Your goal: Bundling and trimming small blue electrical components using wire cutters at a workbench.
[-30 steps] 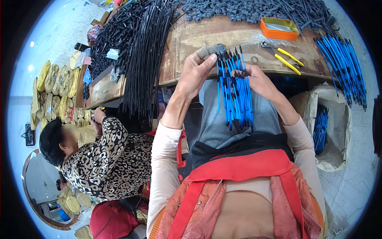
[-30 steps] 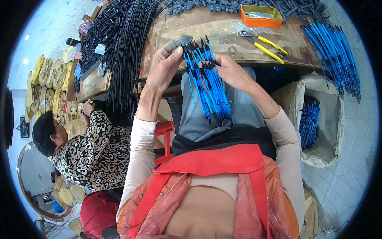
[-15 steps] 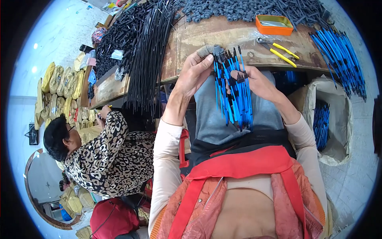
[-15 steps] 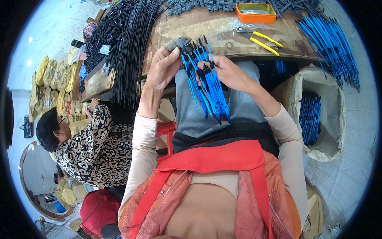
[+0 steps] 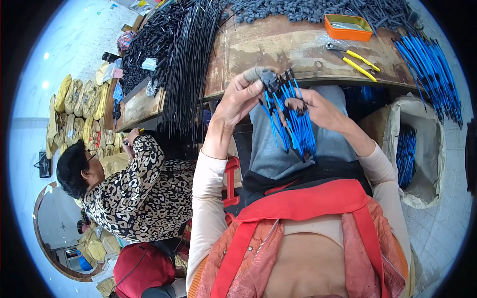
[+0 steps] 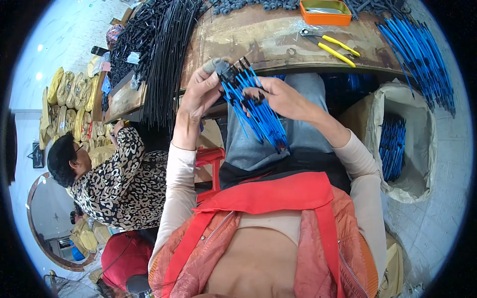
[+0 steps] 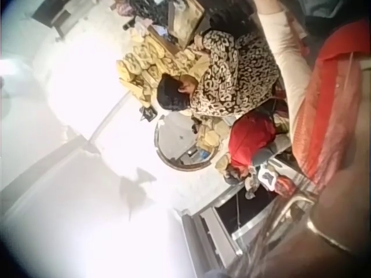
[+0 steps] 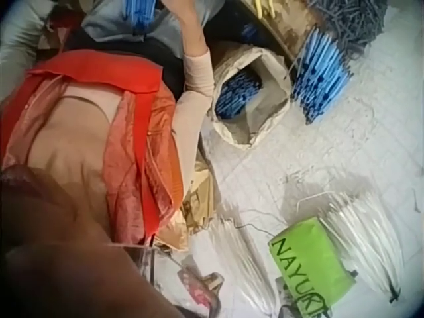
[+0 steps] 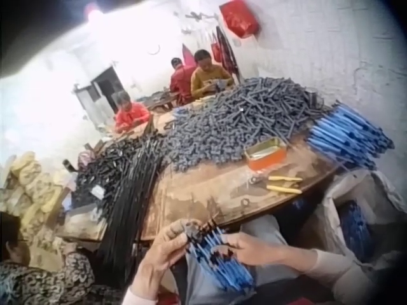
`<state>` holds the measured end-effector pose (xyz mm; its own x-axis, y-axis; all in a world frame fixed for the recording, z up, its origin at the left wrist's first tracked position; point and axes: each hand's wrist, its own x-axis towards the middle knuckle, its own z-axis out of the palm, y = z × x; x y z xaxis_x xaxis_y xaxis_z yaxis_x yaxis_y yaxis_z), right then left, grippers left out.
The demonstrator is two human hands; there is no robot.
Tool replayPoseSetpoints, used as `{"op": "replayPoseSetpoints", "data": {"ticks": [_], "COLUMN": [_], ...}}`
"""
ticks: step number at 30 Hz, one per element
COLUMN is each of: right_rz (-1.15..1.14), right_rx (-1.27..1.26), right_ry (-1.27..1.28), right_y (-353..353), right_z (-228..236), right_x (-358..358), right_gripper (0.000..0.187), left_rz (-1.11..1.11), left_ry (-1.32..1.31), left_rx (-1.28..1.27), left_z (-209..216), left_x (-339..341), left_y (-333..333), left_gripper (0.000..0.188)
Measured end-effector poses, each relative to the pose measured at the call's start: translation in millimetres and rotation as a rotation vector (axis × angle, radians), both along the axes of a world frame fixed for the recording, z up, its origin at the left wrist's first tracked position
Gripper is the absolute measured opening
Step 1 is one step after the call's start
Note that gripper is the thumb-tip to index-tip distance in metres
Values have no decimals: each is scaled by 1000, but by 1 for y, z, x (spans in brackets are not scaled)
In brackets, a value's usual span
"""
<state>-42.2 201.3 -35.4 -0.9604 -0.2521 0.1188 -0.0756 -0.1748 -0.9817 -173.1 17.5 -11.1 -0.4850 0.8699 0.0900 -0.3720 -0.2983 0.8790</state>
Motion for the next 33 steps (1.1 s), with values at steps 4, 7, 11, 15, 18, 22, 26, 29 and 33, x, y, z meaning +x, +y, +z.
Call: {"op": "replayPoseSetpoints", "data": {"ticks": [4,7,11,15,18,22,26,29,33], "right_rz": [-83,-109,-198,-239,-237,-236,-250,-251,-323], "right_rx": [197,134,145,221,294,224,252,340,407], "right_ry": [32,-7,-38,-25,-1,40,-3,-8,41], "right_y": [-6,-8,-8,-12,-18,-26,-29,-32,-39], "right_z": [-3,0,-7,1,2,-3,2,1,3], "right_x": [11,12,10,15,16,18,17,15,16], "right_gripper": [23,26,31,32,30,24,24,25,27], "left_rz": [65,264,484,464,457,461,488,584,677], "left_ry": [-54,56,623,854,637,456,458,566,654], "left_rx": [81,-9,-456,-543,-461,-434,-437,-439,-464], "left_z": [-7,-10,30,48,44,39,38,30,24], "left_x": [10,17,38,60,63,65,64,72,78], "left_y": [2,1,-5,-12,-17,-19,-18,-14,-9], "left_gripper": [40,27,24,29,29,30,30,30,30]}}
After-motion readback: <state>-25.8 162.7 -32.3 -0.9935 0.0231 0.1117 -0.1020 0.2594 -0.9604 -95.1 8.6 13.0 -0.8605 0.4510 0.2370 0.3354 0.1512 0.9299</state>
